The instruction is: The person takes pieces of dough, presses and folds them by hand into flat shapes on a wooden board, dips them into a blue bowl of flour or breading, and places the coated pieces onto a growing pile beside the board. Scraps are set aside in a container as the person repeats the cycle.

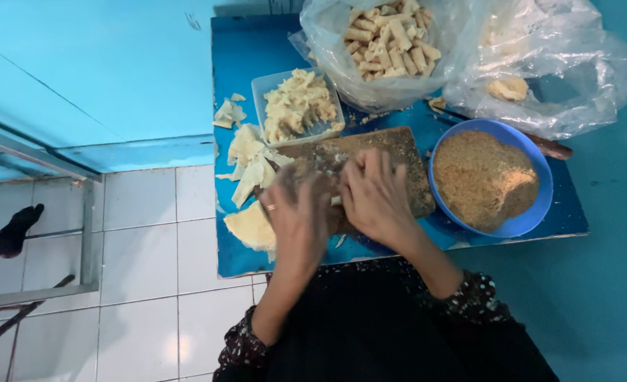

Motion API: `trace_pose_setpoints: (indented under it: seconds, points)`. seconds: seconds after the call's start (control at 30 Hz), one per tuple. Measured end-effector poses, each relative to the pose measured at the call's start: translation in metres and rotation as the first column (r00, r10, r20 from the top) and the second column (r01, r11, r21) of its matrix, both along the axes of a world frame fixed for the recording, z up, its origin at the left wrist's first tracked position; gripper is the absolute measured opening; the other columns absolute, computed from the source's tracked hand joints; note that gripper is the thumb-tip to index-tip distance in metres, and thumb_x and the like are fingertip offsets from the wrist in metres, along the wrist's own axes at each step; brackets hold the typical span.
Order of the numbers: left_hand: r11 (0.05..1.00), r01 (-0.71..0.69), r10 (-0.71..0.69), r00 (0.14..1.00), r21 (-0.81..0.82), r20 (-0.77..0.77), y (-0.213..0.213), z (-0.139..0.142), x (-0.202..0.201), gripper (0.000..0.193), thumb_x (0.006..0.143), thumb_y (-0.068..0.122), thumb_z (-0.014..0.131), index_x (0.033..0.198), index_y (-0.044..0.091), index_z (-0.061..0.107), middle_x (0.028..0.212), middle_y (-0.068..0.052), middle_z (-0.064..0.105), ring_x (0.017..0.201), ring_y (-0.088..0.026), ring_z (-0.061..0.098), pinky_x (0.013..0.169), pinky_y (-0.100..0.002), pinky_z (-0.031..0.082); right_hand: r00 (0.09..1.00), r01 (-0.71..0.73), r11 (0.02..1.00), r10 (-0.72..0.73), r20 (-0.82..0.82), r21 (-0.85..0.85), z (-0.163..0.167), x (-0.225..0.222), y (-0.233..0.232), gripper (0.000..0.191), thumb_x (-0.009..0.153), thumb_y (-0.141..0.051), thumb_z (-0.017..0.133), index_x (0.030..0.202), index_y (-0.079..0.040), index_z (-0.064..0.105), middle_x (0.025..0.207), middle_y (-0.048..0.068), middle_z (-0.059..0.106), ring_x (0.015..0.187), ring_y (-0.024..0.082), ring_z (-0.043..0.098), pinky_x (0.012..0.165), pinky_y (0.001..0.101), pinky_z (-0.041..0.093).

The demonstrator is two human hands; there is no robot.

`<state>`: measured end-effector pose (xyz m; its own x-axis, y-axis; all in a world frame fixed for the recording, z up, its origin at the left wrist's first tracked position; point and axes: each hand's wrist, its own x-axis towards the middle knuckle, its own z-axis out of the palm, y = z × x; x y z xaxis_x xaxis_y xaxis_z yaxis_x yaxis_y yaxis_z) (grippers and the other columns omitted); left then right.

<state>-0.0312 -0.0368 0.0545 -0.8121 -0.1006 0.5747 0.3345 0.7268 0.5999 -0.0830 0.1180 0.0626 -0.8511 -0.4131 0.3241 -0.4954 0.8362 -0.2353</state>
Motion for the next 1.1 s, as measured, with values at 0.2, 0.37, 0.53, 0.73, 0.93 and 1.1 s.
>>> trace_pose_setpoints:
  seconds: [0.2, 0.37, 0.53, 0.73, 0.93, 1.1]
  points:
    - [0.948, -0.319, 0.320, 0.948, 0.008, -0.005, -0.063, 0.007, 0.024, 0.032, 0.091, 0.011, 0.077, 0.122, 0.008, 0.069, 0.143, -0.024, 0.046, 0.127, -0.042, 0.045, 0.107, -0.050, 0.037, 0.998, -0.022, 0.994, 0.028, 0.055, -0.106, 0.016, -0.013, 0.008, 0.024, 0.095, -0.032, 0.069, 0.110, -0.014, 0.067, 0.113, 0.013, 0.050, 0.111, 0.034, 0.047, 0.088, 0.0521, 0.034]
    - [0.951, -0.306, 0.310, 0.942, -0.054, 0.129, -0.094, 0.015, 0.039, 0.023, 0.091, 0.009, 0.074, 0.114, 0.008, 0.071, 0.135, -0.022, 0.055, 0.113, -0.039, 0.053, 0.099, -0.051, 0.043, 0.978, -0.200, 0.978, 0.195, -0.072, -0.068, 0.017, 0.010, 0.020, 0.022, 0.088, -0.028, 0.070, 0.108, -0.019, 0.072, 0.121, 0.004, 0.060, 0.110, 0.029, 0.054, 0.091, 0.0492, 0.039]
    - [0.926, 0.276, -0.246, 0.958, -0.256, 0.145, -0.057, 0.052, 0.060, 0.033, 0.085, 0.011, 0.072, 0.115, 0.001, 0.070, 0.123, -0.019, 0.064, 0.110, -0.040, 0.059, 0.092, -0.055, 0.045, 0.967, -0.238, 0.968, 0.230, -0.107, -0.077, 0.014, 0.004, 0.009, 0.018, 0.088, -0.027, 0.074, 0.099, -0.014, 0.067, 0.111, 0.003, 0.067, 0.104, 0.028, 0.064, 0.085, 0.0437, 0.049]
    - [0.638, 0.547, -0.711, 0.689, -0.542, -0.141, -0.011, 0.119, 0.079, 0.027, 0.093, 0.022, 0.069, 0.112, 0.002, 0.067, 0.133, -0.021, 0.061, 0.130, -0.035, 0.058, 0.117, -0.062, 0.042, 0.999, -0.037, 0.916, 0.033, -0.017, -0.400, 0.078, -0.019, 0.031, 0.019, 0.090, -0.023, 0.077, 0.102, -0.010, 0.071, 0.088, 0.008, 0.075, 0.071, 0.026, 0.072, 0.063, 0.0372, 0.055]
    - [0.640, 0.604, -0.721, 0.686, -0.475, -0.099, -0.007, 0.119, 0.078, 0.028, 0.094, 0.020, 0.068, 0.114, 0.001, 0.067, 0.133, -0.021, 0.060, 0.131, -0.035, 0.058, 0.118, -0.062, 0.042, 0.879, 0.008, 0.939, -0.171, -0.446, -0.345, 0.116, -0.074, 0.035, 0.016, 0.107, -0.008, 0.073, 0.122, -0.002, 0.070, 0.117, 0.019, 0.072, 0.097, 0.032, 0.071, 0.084, 0.0383, 0.056]
    - [0.944, 0.293, -0.278, 0.954, -0.152, 0.116, -0.064, 0.073, 0.056, 0.034, 0.083, 0.012, 0.071, 0.117, 0.010, 0.070, 0.128, -0.015, 0.064, 0.118, -0.039, 0.059, 0.097, -0.050, 0.047, 0.996, 0.075, 0.771, -0.087, 0.013, -0.633, 0.075, -0.034, 0.055, 0.027, 0.102, -0.011, 0.066, 0.129, -0.006, 0.068, 0.112, 0.012, 0.076, 0.098, 0.018, 0.074, 0.086, 0.0307, 0.057]
